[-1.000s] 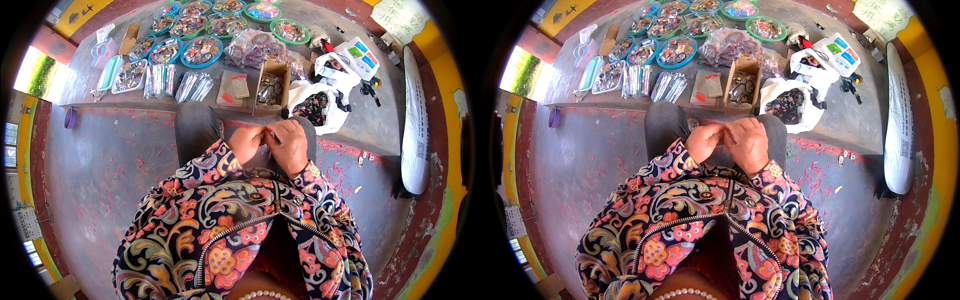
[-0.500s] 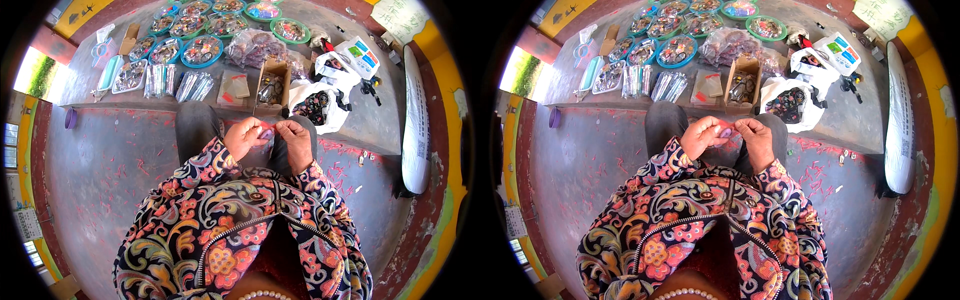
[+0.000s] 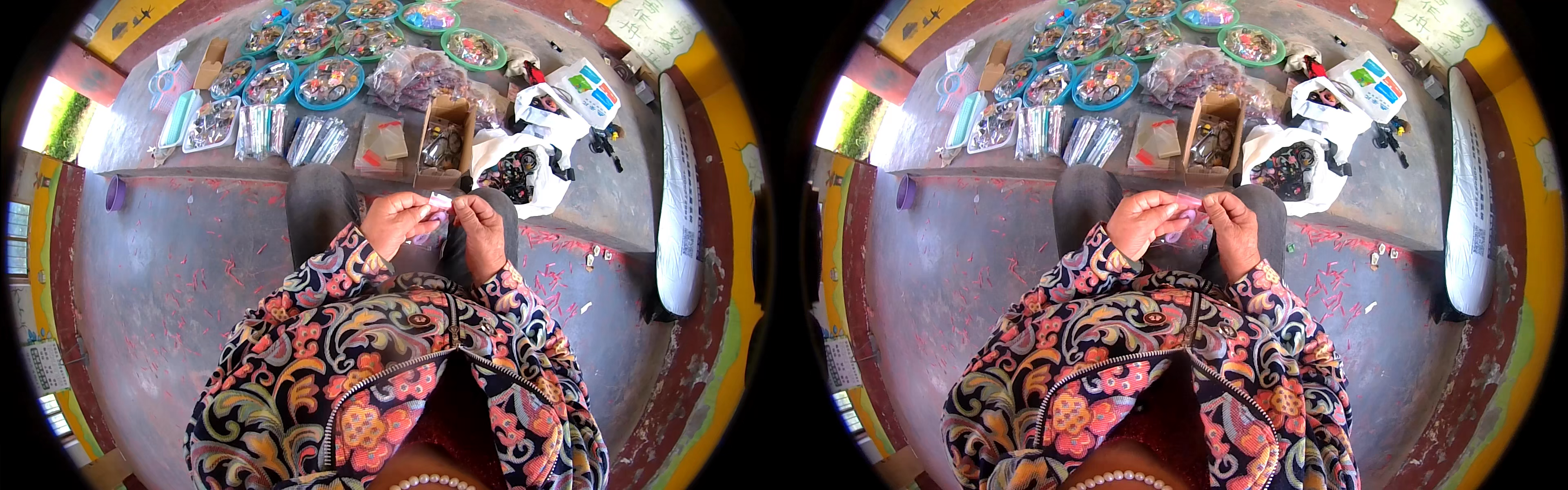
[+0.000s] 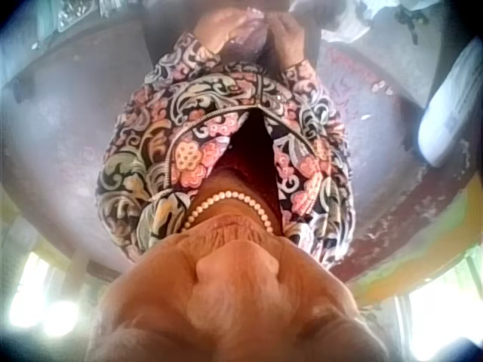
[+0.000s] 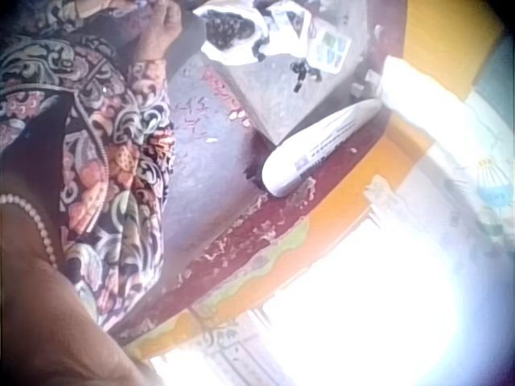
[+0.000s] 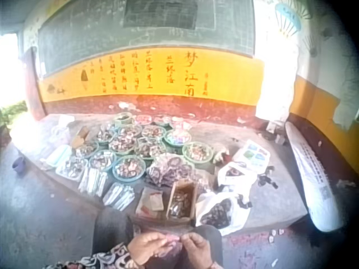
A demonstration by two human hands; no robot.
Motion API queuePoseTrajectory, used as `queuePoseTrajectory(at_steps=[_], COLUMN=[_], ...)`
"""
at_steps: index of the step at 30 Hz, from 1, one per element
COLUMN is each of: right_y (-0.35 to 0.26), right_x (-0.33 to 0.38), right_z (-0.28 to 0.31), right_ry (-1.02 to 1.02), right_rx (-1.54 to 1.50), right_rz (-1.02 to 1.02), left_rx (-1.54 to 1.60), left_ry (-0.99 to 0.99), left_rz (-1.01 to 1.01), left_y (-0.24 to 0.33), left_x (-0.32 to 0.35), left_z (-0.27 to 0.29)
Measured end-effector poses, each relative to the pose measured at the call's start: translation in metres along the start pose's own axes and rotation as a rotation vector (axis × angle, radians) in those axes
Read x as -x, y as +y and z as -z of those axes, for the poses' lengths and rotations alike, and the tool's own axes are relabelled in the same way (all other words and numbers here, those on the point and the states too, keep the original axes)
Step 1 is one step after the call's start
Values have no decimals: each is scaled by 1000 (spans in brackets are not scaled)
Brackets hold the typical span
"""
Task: The person sits on the floor and repeatedly picks up small hair accessories, places them into clear plastic bags, and seals the bags. The person handles the items one by one, organizing them into a pile of packaged goods.
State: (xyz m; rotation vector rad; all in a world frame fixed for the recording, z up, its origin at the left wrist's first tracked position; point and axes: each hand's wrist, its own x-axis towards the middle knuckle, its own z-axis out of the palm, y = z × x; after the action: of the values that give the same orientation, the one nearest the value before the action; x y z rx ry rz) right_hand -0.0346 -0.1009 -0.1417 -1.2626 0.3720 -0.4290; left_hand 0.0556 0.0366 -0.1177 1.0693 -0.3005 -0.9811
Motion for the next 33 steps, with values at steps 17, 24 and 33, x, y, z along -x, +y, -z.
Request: queuePoseTrajectory(at_steps=[17, 24, 33], right_y=[-41, -43, -43], right_x=[4, 3, 2], right_z=[-17, -26, -28], right_ry=[147, 33, 30], right_rx=[928, 1066, 1171], right_rz=[753, 802, 808], left_rx=[-52, -396, -826], left_ry=[86, 111, 131], left_rz=[-71, -208, -430], left_y=[0, 4, -3], left_x=[4, 3, 1], left_z=[-1, -12, -8])
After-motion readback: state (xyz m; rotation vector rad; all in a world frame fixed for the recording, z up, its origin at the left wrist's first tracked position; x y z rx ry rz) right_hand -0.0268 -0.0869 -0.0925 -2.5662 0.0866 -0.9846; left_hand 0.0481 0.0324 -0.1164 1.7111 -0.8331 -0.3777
